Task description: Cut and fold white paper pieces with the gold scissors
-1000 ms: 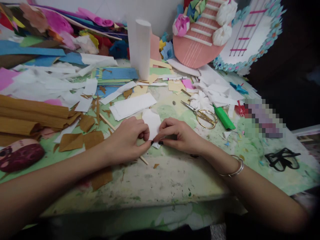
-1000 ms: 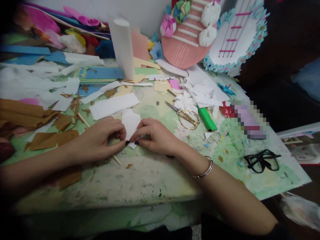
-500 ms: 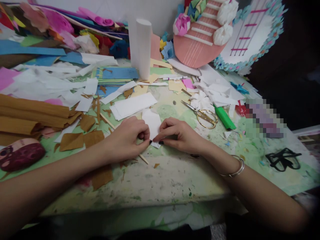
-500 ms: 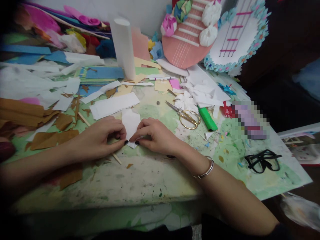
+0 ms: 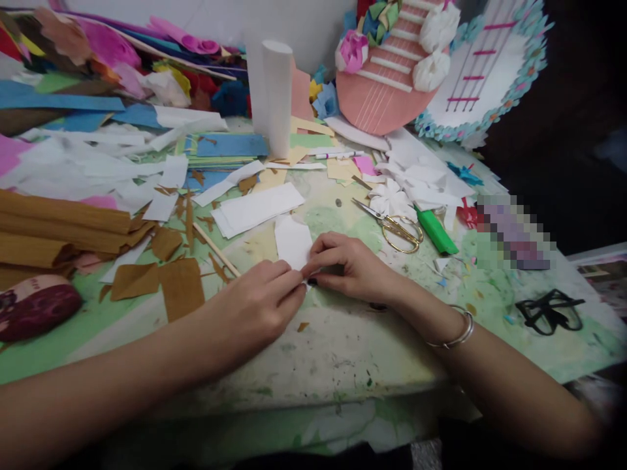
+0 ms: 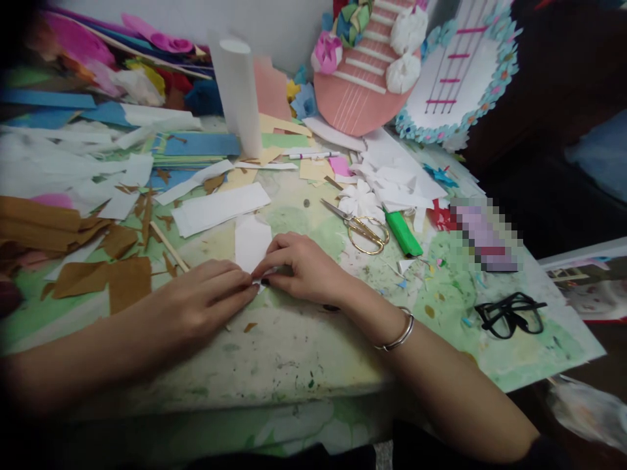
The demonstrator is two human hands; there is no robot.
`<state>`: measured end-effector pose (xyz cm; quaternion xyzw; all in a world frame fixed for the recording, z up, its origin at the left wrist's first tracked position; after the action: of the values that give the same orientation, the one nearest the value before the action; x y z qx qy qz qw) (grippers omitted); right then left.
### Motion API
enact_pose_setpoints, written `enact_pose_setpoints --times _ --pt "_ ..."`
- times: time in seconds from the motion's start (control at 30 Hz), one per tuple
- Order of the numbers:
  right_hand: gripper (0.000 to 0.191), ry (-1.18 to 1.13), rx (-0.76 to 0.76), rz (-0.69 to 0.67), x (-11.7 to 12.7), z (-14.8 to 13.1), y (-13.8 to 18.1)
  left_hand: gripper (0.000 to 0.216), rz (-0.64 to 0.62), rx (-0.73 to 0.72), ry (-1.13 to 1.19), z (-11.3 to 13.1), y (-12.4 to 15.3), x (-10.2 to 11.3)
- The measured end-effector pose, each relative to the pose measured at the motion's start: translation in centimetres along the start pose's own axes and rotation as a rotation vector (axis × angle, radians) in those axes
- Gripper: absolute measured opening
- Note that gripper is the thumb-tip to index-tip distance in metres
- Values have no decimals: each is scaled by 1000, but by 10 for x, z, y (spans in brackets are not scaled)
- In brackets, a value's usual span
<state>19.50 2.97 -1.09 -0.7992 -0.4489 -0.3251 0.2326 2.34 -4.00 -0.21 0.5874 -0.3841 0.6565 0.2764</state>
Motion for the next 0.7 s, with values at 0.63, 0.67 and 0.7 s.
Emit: enact_pose_setpoints --times 0.63,0.67,0.7 --pt "7 83 -137 -5 5 -3 -3 37 32 87 -296 29 5 -3" --pt "7 83 -137 -6 5 -3 -4 37 28 85 -295 29 5 -4" --pt "7 82 -137 -8 4 -2 -4 36 21 82 -292 29 5 -4"
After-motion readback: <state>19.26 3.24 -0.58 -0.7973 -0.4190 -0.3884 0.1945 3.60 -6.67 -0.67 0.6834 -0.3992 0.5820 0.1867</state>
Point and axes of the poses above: each hand's wrist, its own y-axis away from the middle knuckle, its own x-axis out of the back of the hand, z = x × y, the point moved 2 cm from there along -y, towards the middle knuckle, and after that the axes turned 8 degrees about -z, right-handed, at the moved point
